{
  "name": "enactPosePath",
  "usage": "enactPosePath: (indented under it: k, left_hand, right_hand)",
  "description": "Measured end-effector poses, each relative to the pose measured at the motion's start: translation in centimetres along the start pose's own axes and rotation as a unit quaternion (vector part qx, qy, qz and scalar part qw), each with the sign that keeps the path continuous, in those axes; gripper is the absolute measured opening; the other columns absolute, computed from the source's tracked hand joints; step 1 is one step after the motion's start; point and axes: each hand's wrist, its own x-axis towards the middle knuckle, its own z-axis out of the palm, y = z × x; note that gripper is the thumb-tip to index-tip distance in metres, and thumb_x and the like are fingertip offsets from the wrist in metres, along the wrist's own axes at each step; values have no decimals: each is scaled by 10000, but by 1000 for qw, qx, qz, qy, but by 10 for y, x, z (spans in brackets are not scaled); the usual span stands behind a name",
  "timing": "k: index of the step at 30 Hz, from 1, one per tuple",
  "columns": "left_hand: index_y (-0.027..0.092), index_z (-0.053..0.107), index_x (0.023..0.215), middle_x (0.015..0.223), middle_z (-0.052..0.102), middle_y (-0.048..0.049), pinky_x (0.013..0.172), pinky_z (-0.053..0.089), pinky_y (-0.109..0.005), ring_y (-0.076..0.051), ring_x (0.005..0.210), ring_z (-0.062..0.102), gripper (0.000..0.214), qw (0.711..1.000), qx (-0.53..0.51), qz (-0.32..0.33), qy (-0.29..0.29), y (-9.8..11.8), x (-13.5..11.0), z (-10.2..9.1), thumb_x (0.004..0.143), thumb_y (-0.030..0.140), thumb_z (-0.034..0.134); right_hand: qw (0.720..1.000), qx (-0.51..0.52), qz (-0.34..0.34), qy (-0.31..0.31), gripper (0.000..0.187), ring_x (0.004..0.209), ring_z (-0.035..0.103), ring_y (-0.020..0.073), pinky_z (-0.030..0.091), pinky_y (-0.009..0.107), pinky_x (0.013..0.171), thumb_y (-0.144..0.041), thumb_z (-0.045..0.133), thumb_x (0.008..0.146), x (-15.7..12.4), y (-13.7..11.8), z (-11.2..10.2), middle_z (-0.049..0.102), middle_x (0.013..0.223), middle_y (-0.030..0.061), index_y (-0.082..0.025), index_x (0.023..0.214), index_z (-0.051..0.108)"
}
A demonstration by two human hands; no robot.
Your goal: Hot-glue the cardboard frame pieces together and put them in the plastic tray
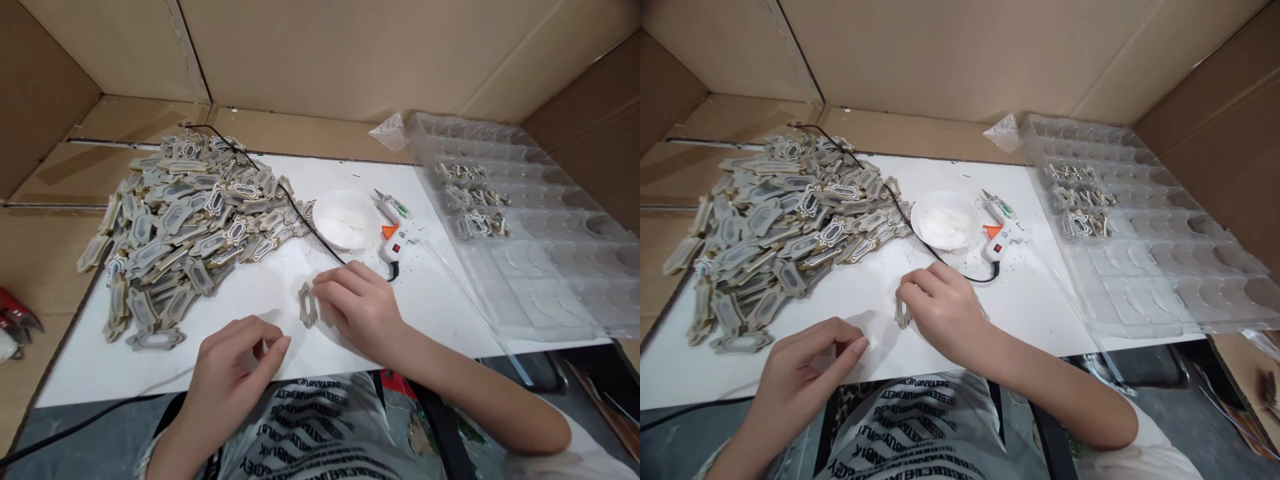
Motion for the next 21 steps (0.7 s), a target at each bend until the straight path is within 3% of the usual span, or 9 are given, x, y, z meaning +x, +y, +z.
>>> enactPosePath:
  k: [3,7,9,13,15,17,21]
  left_hand:
    - [219,593,717,607,599,60,504,420,-197,-84,533,544,188,1000,3,-3,6,-7,-6,2,903,240,571]
    - [207,588,751,617,590,51,510,415,-203,-82,534,526,152,999,22,28,25,-16,-11,8,903,208,577]
    - [202,583,772,616,582,51,518,407,-213,-81,523,502,128,997,30,58,49,-19,-12,11,897,174,580]
    - [197,580,823,619,567,48,561,406,-239,-93,541,494,105,992,38,98,66,-21,-13,14,881,110,576]
    - [193,582,838,627,563,41,583,400,-254,-102,561,495,112,991,48,110,60,-21,-14,16,877,89,575]
    - [189,581,843,638,569,33,601,388,-276,-111,573,493,119,988,66,129,54,-22,-16,18,873,74,579]
    - [171,588,859,677,621,14,620,352,-317,-130,608,538,112,977,118,175,46,-23,-19,23,854,62,614]
  right_hand:
    - [995,-91,-38,-35,217,698,458,189,400,303,651,-30,538,874,13,12,10,674,800,65,-166,802,691]
    - [970,-161,-40,-176,153,693,437,197,313,336,620,-41,593,837,33,17,20,652,738,62,-150,780,684]
    - [961,-167,-28,-218,118,713,455,202,269,346,608,-82,618,852,39,14,20,662,725,50,-154,793,689]
    - [970,-182,-27,-161,153,739,491,210,250,353,612,-183,601,918,50,9,3,715,789,38,-185,1008,725]
    - [966,-207,7,-153,168,715,500,207,266,348,610,-178,581,929,59,17,-12,737,812,44,-199,992,736]
    - [945,-261,89,-174,180,752,533,232,289,343,616,-193,567,936,71,32,-24,751,842,71,-188,977,743]
    - [880,-305,169,-324,241,928,592,301,329,331,633,-324,644,898,90,69,-35,757,985,118,-156,1053,719]
